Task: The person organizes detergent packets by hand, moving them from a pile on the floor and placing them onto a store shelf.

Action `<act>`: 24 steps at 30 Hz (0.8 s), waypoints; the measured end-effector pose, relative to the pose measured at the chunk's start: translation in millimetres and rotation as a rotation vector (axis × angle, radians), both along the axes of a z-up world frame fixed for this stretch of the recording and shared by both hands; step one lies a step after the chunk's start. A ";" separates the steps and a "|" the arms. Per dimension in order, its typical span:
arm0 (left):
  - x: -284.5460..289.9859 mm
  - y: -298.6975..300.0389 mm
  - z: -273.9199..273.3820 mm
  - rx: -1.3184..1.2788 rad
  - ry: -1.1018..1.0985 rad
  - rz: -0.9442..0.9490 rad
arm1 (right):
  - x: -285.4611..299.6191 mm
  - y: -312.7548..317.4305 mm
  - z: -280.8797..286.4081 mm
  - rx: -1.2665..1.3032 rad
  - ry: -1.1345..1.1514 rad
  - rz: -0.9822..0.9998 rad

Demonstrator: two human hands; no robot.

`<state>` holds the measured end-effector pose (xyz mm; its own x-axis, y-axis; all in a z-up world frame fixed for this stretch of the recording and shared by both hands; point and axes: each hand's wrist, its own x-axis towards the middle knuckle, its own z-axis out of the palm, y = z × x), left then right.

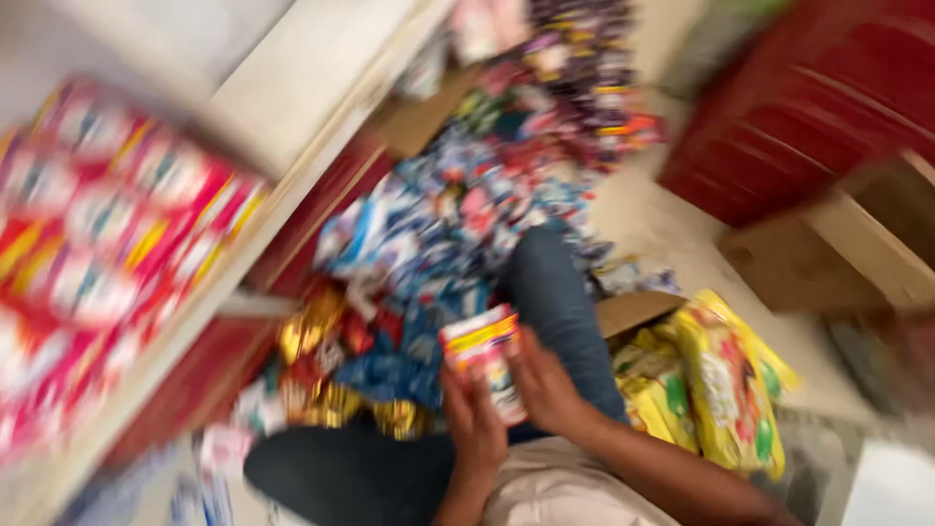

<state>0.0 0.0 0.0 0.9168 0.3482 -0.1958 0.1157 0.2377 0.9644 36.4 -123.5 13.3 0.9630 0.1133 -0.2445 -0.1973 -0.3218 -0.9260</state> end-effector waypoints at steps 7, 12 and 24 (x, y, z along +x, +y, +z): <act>0.1 26.8 27.2 0.240 0.065 0.056 | 17.8 31.9 9.0 0.137 -0.054 0.201; -1.4 58.1 21.6 0.256 0.068 0.124 | 28.2 62.3 -25.3 0.163 0.015 0.304; -0.6 274.8 -152.8 0.121 0.047 0.289 | 165.4 246.7 46.3 -0.062 0.160 0.432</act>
